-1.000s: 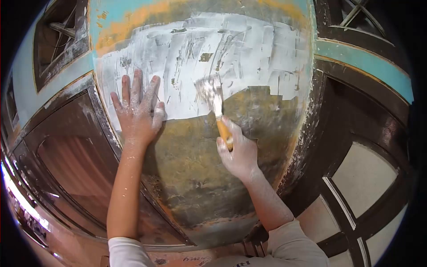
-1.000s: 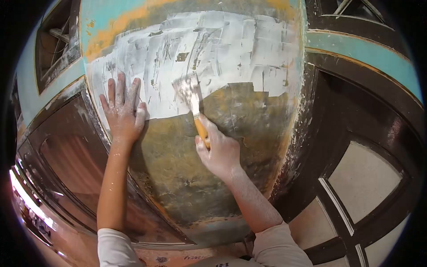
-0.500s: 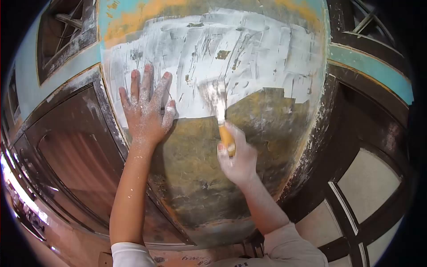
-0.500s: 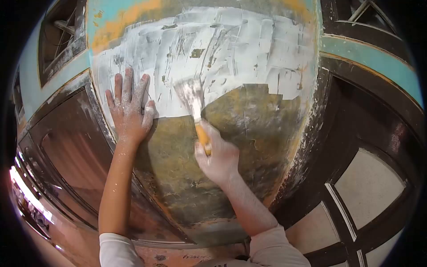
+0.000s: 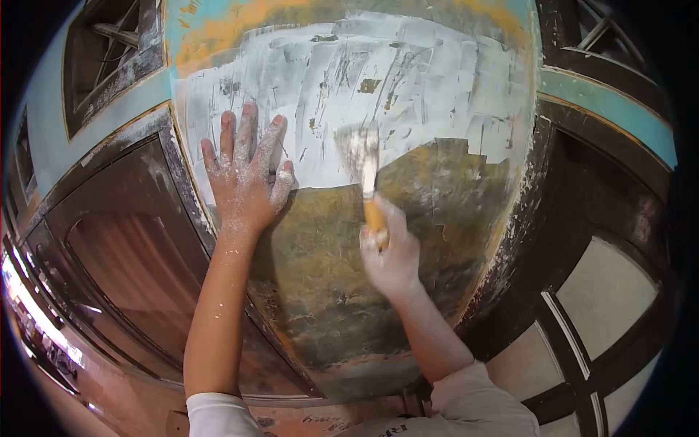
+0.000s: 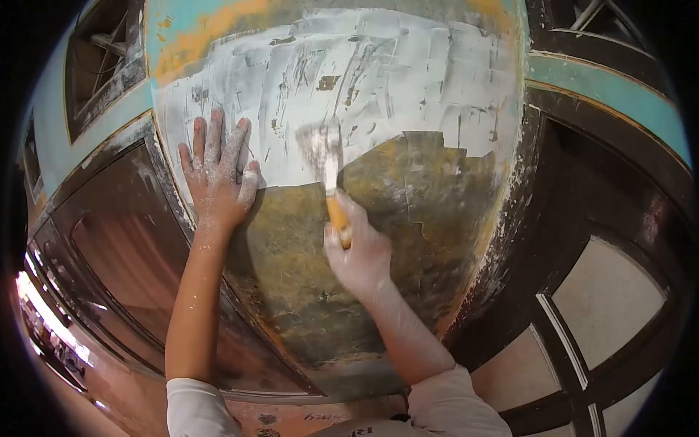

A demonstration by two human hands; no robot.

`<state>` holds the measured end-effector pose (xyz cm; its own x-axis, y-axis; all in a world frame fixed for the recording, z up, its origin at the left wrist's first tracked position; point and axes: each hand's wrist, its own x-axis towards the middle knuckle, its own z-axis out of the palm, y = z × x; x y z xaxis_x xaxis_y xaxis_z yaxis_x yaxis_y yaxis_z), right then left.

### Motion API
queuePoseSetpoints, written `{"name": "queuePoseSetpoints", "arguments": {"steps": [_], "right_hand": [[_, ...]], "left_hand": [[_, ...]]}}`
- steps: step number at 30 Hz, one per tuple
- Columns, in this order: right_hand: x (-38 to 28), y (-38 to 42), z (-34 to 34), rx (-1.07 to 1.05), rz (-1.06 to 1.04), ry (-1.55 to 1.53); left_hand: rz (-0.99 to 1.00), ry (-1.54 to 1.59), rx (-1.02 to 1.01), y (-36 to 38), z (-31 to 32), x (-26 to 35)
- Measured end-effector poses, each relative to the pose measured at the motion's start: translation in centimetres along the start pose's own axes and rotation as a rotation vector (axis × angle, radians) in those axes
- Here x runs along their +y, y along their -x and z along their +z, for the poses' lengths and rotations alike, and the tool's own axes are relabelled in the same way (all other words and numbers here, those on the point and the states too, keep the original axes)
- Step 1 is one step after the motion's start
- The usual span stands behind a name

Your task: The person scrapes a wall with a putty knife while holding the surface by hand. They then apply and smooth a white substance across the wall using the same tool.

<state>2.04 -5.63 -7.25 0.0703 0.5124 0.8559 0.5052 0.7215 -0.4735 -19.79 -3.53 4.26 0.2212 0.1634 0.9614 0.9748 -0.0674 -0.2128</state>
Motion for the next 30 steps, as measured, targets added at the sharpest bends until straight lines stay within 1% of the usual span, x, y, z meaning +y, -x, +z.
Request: {"name": "queuePoseSetpoints", "arguments": {"steps": [1, 2, 4, 5, 6, 8, 9, 10, 11, 12, 13, 14, 16, 17, 20, 22, 24, 25, 26, 28, 29, 30], "right_hand": [[0.4, 1.0, 0.3, 0.049, -0.091, 0.02], [0.8, 1.0, 0.4, 0.05, -0.096, 0.023], [-0.3, 0.0, -0.1, 0.019, -0.049, -0.025], [-1.2, -1.4, -0.7, -0.011, 0.007, -0.012], [-1.9, -2.3, -1.0, -0.018, 0.007, -0.006], [-2.9, -3.2, -1.4, -0.08, 0.12, 0.008], [-2.1, -1.6, -0.8, -0.058, 0.061, 0.024], [-1.1, 0.4, -0.3, -0.048, 0.062, 0.029], [-0.1, 2.5, 0.3, -0.104, 0.116, 0.022], [-0.5, 2.6, 0.4, -0.165, 0.164, 0.01], [-0.4, 1.7, 0.6, -0.09, 0.033, 0.009], [-0.3, 0.7, 0.5, -0.098, 0.04, 0.003], [-2.7, -2.8, -1.0, -0.128, 0.149, -0.036], [-2.5, -2.9, -0.8, -0.085, 0.107, 0.004], [-0.5, 1.7, 0.3, -0.087, 0.14, -0.052], [-0.2, 2.0, 0.8, -0.095, 0.14, -0.078], [0.0, 0.2, 1.0, 0.031, 0.018, -0.163], [-0.6, -1.1, 0.6, -0.002, 0.081, -0.22], [-0.5, -1.1, 0.5, -0.005, 0.081, -0.222], [-0.4, -0.8, 0.8, -0.032, 0.252, -0.521], [-0.2, 0.7, 1.1, -0.087, 0.398, -0.623], [0.3, 1.6, 1.8, -0.087, 0.396, -0.622]], "left_hand": [[0.002, 0.005, 0.005, -0.1, 0.0, 0.1], [-0.002, 0.005, 0.012, -0.2, 0.0, 0.1], [-0.007, 0.004, 0.006, 0.0, 0.0, 0.1], [0.002, -0.003, 0.023, 0.0, 0.1, 0.1], [-0.006, 0.001, 0.021, 0.1, 0.0, 0.0], [-0.004, -0.003, 0.001, 0.0, 0.0, 0.1], [-0.005, 0.0, 0.005, 0.0, 0.0, 0.1], [0.002, 0.006, 0.011, 0.0, 0.0, 0.3], [-0.01, 0.009, -0.002, 0.1, 0.0, 0.4], [-0.026, 0.003, -0.012, 0.0, 0.0, 0.3], [-0.012, 0.006, 0.007, 0.1, 0.2, 0.1], [-0.014, 0.001, -0.004, 0.2, 0.1, 0.1], [-0.02, 0.0, -0.018, 0.0, -0.1, 0.2], [-0.011, 0.0, -0.013, 0.1, -0.1, 0.2], [0.0, -0.009, -0.004, 0.1, 0.1, 0.1], [-0.012, -0.017, -0.004, 0.0, 0.1, 0.1], [-0.015, -0.016, -0.022, 0.1, 0.1, 0.2], [-0.012, -0.01, -0.012, 0.1, 0.2, 0.2], [-0.008, -0.006, -0.003, 0.2, 0.2, 0.1], [-0.003, -0.005, -0.002, 0.2, 0.1, 0.0], [-0.001, 0.003, 0.004, 0.1, 0.1, 0.1], [-0.001, 0.003, 0.006, 0.1, 0.1, 0.1]]}}
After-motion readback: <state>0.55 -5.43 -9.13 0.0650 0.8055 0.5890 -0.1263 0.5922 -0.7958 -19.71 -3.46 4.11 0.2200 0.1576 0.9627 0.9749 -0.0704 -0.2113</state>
